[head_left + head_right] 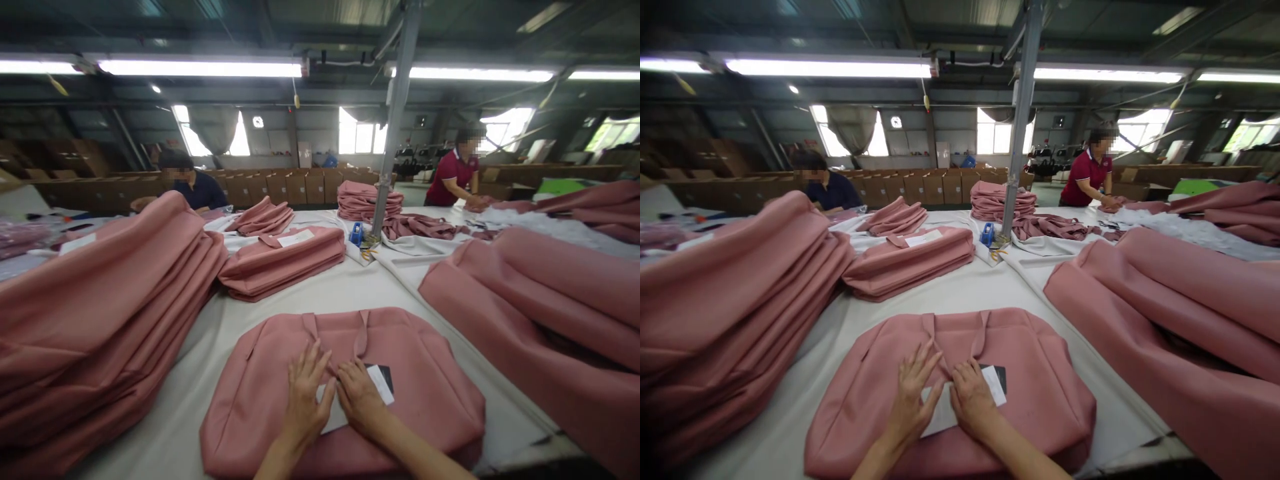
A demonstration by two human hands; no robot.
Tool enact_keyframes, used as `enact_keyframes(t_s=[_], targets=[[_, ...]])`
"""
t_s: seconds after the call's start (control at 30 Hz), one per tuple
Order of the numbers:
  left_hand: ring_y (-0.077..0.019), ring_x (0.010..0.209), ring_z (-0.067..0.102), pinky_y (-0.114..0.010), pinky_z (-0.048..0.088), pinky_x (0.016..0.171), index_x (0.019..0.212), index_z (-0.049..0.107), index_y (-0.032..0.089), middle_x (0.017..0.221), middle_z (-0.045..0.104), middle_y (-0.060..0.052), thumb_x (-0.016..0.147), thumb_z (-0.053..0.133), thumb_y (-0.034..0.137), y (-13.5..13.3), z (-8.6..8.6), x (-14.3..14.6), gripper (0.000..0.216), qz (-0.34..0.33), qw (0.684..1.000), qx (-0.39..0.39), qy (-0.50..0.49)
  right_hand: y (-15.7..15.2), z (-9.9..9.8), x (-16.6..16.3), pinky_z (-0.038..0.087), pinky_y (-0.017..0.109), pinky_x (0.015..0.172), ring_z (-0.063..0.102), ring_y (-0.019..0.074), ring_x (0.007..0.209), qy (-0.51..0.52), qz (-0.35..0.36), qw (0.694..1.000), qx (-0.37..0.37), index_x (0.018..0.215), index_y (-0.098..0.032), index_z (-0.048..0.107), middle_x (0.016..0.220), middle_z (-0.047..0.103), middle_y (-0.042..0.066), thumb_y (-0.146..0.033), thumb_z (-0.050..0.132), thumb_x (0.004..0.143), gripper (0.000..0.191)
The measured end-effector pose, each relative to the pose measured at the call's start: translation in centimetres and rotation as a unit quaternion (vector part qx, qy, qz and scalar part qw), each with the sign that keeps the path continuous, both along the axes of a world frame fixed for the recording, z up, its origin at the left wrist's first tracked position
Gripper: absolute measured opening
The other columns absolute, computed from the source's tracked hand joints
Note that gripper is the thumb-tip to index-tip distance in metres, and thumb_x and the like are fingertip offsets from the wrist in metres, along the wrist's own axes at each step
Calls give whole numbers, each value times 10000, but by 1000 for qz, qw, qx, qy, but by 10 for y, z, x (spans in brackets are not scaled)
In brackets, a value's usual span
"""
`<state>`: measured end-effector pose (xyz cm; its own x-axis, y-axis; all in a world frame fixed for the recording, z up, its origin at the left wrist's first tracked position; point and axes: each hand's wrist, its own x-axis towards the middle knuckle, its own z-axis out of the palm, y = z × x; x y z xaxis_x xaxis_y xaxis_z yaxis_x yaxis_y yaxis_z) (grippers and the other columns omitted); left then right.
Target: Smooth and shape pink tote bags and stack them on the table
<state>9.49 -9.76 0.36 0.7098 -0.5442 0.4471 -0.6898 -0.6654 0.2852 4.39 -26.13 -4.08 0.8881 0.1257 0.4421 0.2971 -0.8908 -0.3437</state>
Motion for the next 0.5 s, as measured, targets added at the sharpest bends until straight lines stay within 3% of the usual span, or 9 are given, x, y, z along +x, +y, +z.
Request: enact_keyframes(t_s=[0.1, 0.23, 0.37, 0.43, 0.5], targets=[[-340, 1427, 150, -655, 202, 1091, 1451, 310, 238, 1545, 226, -98, 920, 408, 380, -11, 6, 14, 559, -4, 995, 73, 66, 2, 8, 1, 330, 500, 1091, 493, 246, 1207, 17, 1, 1000, -17, 1223, -115, 545, 1251, 587, 136, -139, 396, 878, 377], [-376, 1416, 158, -690, 115, 1089, 1469, 247, 230, 1545, 211, -87, 882, 414, 459, -10, -22, 25, 652, -3, 975, 172, 139, -22, 30, -4, 319, 487, 1093, 372, 244, 1329, 35, -22, 995, -93, 1411, -135, 379, 1426, 439, 131, -171, 402, 877, 536], [-338, 1438, 69, -649, 33, 1122, 1481, 113, 320, 1568, 83, 20, 860, 406, 508, -4, -36, 26, 712, 0, 967, 180, 178, -93, 46, -30, 206, 699, 1022, 323, 369, 1338, 23, -229, 956, -180, 1380, -215, 454, 1429, 429, 142, -287, 348, 890, 506], [-323, 1443, 36, -625, -5, 1133, 1476, 79, 355, 1567, 50, 56, 845, 427, 514, -4, -35, 25, 738, 3, 965, 168, 203, -131, 35, -49, 133, 736, 1009, 297, 398, 1339, 36, -342, 919, -193, 1357, -211, 483, 1425, 424, 155, -361, 289, 888, 530], [-318, 1444, 6, -613, -40, 1134, 1473, 58, 370, 1565, 34, 68, 839, 444, 515, -5, -35, 25, 756, 2, 963, 154, 222, -158, 12, -66, 204, 735, 973, 372, 419, 1278, 51, -402, 898, -173, 1322, -228, 516, 1381, 463, 162, -449, 253, 854, 580]])
